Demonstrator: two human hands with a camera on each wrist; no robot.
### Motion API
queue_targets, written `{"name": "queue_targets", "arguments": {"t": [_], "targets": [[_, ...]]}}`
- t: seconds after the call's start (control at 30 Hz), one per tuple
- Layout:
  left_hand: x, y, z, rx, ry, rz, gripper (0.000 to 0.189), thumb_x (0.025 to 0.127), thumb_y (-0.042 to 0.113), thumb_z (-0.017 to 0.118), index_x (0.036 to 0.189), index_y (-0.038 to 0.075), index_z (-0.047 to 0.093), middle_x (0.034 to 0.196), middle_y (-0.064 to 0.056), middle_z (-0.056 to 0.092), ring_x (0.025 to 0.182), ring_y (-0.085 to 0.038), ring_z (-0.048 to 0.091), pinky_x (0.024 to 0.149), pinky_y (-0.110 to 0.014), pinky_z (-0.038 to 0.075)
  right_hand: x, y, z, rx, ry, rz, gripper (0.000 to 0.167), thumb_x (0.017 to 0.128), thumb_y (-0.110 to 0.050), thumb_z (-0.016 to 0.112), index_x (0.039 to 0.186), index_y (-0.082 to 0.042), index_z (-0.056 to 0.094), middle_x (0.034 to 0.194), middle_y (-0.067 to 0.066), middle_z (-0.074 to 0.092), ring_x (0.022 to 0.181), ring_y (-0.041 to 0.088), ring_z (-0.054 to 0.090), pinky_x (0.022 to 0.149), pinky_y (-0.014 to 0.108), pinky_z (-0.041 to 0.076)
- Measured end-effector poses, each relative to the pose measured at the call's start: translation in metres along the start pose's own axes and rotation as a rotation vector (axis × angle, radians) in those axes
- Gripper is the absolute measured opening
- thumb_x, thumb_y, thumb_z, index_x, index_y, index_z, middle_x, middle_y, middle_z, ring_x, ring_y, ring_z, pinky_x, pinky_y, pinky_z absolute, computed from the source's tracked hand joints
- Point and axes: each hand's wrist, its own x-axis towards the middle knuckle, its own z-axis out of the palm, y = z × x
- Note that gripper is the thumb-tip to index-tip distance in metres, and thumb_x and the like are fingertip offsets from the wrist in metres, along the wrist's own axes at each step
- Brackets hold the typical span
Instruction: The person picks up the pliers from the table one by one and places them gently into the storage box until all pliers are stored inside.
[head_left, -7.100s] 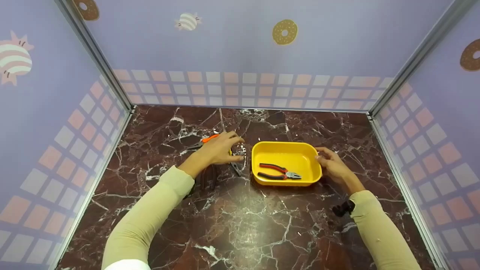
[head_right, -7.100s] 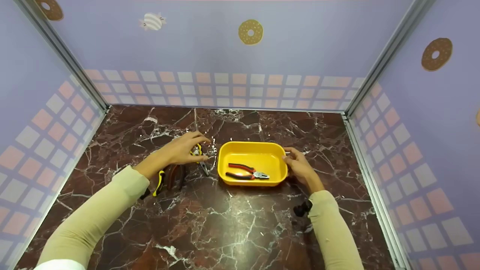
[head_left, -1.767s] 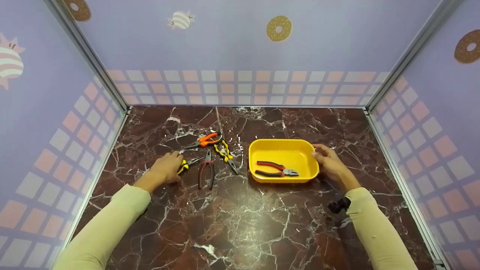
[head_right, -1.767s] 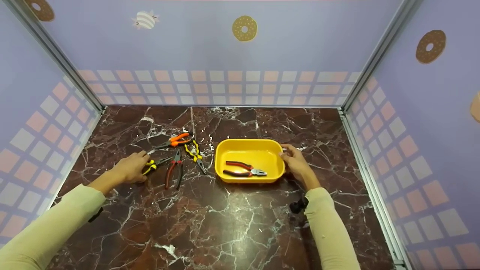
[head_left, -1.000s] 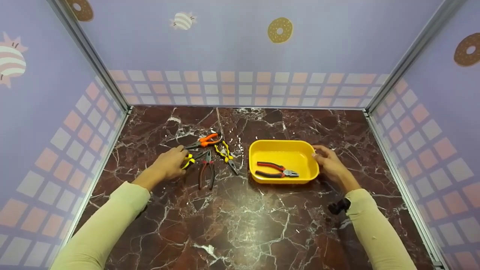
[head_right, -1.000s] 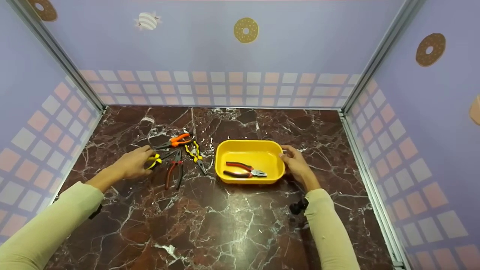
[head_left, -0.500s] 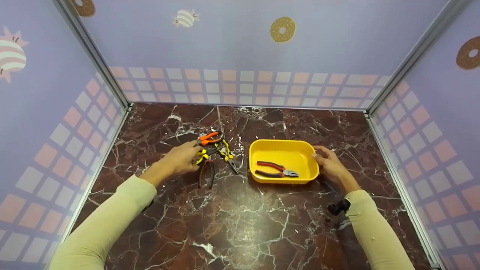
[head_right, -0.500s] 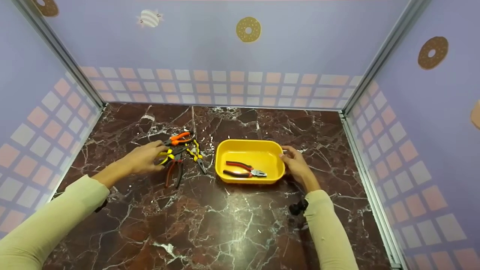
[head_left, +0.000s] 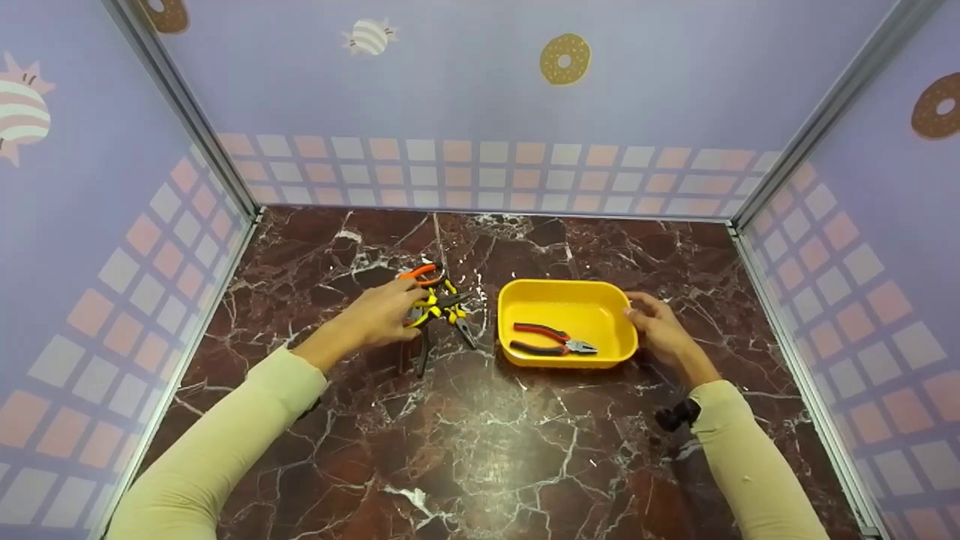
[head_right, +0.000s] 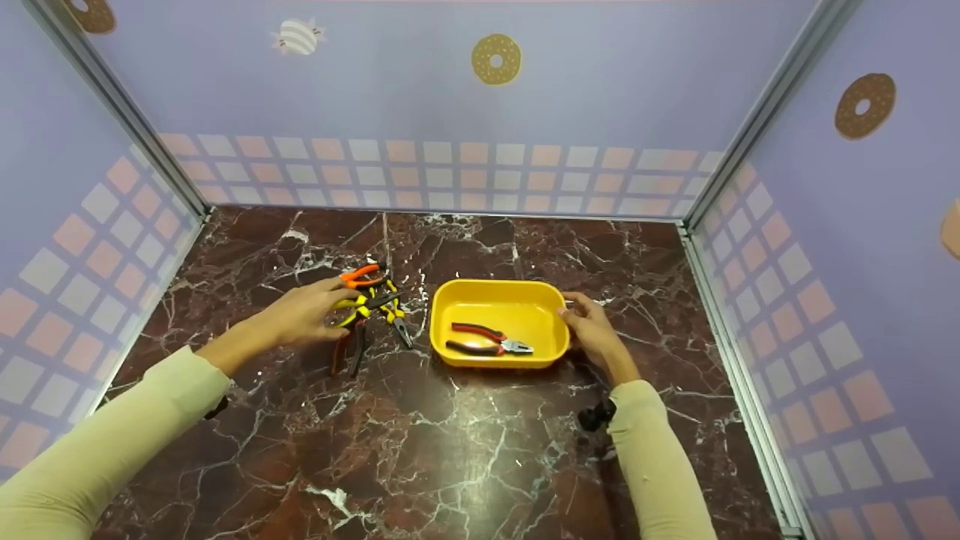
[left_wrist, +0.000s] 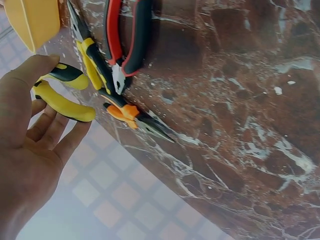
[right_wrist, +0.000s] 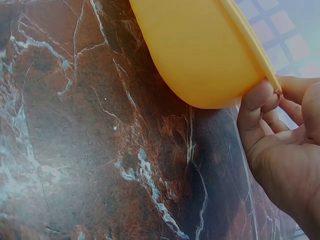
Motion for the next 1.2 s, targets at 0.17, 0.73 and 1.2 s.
{"name": "queue_targets", "arguments": {"t": [0.17, 0.73, 1.2], "targets": [[0.004, 0.005, 0.001, 0.007, 0.014, 0.038, 0.063, 0.085, 0.027, 0.087, 0.139, 0.004, 0.064, 0.13, -0.016, 0.061, 0.117, -0.036, 0.062, 0.103, -0.055, 0.053, 0.0, 0.0, 0.0, 0.004, -0.001, 0.001, 0.048, 0.112, -0.013, 0.051, 0.157, 0.0, 0.04, 0.135, 0.025, 0.053, 0.106, 0.027, 0.066, 0.08, 0.04, 0.063], [0.031, 0.025, -0.005, 0.008, 0.045, 0.088, 0.067, 0.086, 0.034, 0.087, 0.142, 0.005, 0.064, 0.131, -0.014, 0.062, 0.119, -0.033, 0.062, 0.101, -0.051, 0.055, 0.001, 0.0, 0.0, -0.009, 0.01, 0.008, 0.047, 0.112, -0.013, 0.052, 0.156, 0.0, 0.042, 0.134, 0.025, 0.052, 0.102, 0.027, 0.065, 0.077, 0.039, 0.063], [0.048, 0.036, -0.003, -0.02, 0.047, 0.089, 0.066, 0.088, 0.035, 0.085, 0.145, 0.009, 0.062, 0.13, -0.009, 0.06, 0.117, -0.028, 0.063, 0.097, -0.045, 0.056, 0.001, 0.0, -0.002, -0.013, -0.009, 0.006, 0.047, 0.112, -0.012, 0.052, 0.156, 0.0, 0.042, 0.131, 0.025, 0.053, 0.1, 0.026, 0.065, 0.075, 0.037, 0.063]]}}
